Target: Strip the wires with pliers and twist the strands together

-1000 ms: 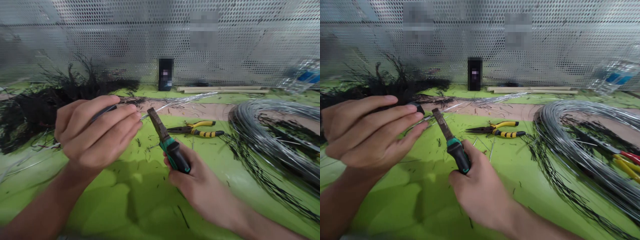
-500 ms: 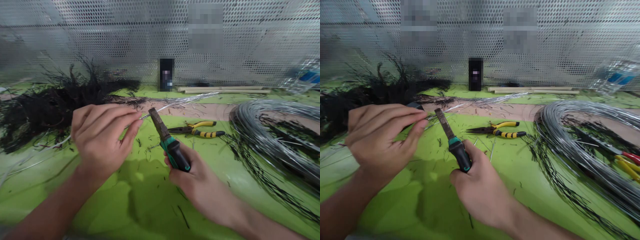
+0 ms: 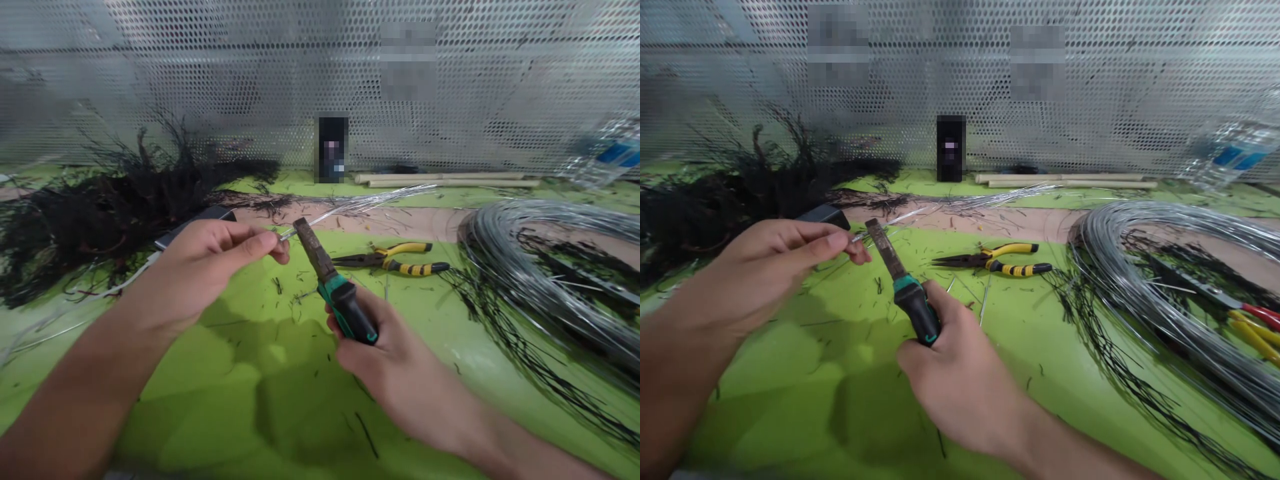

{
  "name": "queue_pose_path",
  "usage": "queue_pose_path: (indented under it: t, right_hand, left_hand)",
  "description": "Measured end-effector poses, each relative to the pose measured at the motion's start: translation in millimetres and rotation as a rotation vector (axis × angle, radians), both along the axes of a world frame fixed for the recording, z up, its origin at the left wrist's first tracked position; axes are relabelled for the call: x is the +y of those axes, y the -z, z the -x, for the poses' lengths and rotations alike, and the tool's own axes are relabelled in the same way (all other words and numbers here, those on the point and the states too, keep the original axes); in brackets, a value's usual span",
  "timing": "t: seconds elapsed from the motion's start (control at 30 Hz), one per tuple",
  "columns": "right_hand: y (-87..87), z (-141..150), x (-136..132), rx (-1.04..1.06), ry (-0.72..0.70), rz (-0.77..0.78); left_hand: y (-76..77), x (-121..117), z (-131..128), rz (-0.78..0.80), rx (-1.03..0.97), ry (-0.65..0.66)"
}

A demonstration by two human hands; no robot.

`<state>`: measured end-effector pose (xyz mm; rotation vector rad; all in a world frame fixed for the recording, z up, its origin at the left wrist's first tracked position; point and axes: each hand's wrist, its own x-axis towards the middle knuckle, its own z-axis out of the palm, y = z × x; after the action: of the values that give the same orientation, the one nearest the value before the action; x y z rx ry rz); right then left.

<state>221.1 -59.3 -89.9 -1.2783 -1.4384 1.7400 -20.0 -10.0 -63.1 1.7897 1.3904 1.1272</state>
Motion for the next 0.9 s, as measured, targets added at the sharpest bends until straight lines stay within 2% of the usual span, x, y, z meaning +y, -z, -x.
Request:
queue_pose_path:
  t: [0.07, 0.2, 0.23, 0.3, 0.53, 0.67, 0.9]
  right_hand:
    - [0.5, 1.0, 0.2, 0.009, 0.003, 0.002]
    - [2.1, 1.9, 0.6, -0.018, -0.004, 0.008]
    - [2.6, 1.6, 0.4, -0.026, -0.004, 0.013]
    - [3.2, 0.6, -0.1, -0.027, -0.008, 0.014]
    - [2.8, 1.2, 1.8, -0.006, -0.013, -0.026]
    - [5.0, 2.7, 2.0, -0.026, 0.008, -0.025]
    - [6.7, 1.3, -3.0, -0.018, 0.012, -0.019]
  left_hand:
    - [0.4, -2.2, -1.7, -0.176, 0.242, 0.016]
    - [6.5, -8.5, -7.4, -0.817, 0.619, -0.063]
    - [8.1, -9.1, -7.9, -0.933, 0.691, -0.076]
    - [9.6, -9.4, -7.5, -1.058, 0.789, -0.078]
    - [2.4, -13.5, -0.8, -1.134, 0.861, -0.064]
    - [2.7, -13.0, 0.7, -1.124, 0.873, -0.049]
    - [15.5, -7.4, -8.6, -1.051, 0.639, -0.102]
